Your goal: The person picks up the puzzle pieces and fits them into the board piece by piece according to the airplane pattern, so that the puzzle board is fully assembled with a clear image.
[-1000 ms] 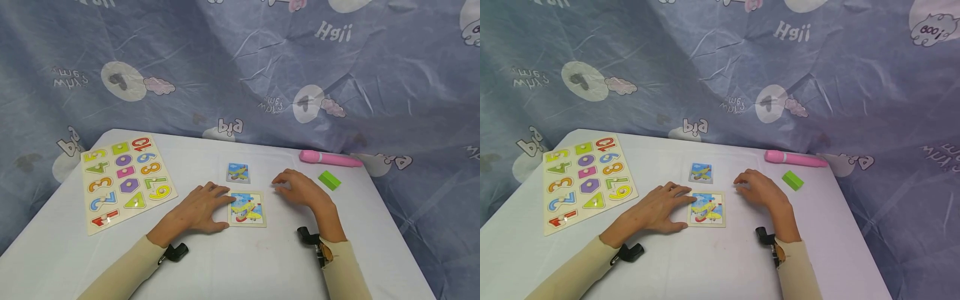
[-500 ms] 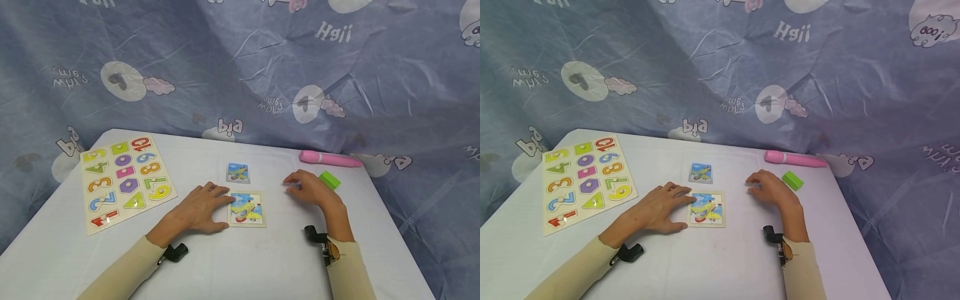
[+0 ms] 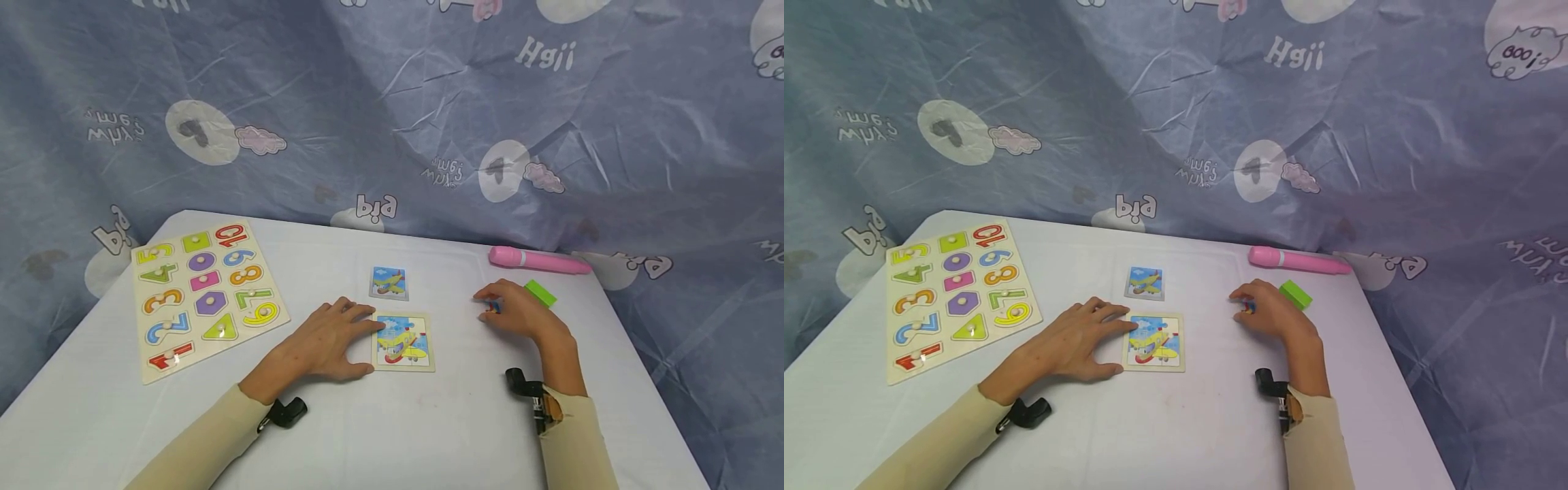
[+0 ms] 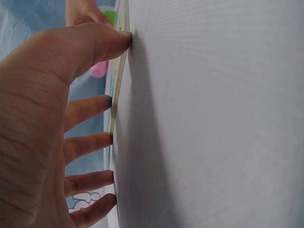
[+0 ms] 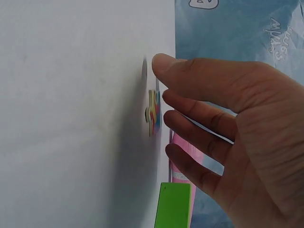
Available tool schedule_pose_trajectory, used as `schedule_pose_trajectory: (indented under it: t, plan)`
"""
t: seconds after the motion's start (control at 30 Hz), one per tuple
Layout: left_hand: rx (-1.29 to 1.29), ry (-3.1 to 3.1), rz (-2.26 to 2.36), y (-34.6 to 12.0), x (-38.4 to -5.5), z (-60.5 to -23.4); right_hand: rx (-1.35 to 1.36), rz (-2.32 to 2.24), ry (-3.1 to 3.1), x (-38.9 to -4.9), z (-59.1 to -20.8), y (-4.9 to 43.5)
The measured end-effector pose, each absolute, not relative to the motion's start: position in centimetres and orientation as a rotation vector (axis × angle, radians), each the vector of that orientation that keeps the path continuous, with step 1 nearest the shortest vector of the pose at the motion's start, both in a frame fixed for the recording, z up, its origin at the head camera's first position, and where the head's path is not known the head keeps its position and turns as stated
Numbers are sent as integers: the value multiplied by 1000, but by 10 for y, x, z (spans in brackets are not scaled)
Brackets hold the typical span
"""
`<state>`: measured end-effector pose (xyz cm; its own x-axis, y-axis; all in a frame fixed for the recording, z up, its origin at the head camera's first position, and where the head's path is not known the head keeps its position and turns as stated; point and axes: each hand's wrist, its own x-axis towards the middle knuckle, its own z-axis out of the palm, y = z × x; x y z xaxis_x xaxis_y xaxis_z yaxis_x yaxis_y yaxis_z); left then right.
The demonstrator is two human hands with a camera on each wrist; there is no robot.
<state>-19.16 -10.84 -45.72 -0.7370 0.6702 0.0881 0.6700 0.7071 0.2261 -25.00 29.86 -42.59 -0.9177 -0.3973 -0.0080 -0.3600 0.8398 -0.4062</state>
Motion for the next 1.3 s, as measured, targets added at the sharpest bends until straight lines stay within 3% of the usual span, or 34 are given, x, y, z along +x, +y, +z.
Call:
schedule_pose_trajectory:
  t: [1.3]
  plan:
    - [1152, 2906, 383, -109, -191, -457, -564, -618, 2882, -247, -425, 318]
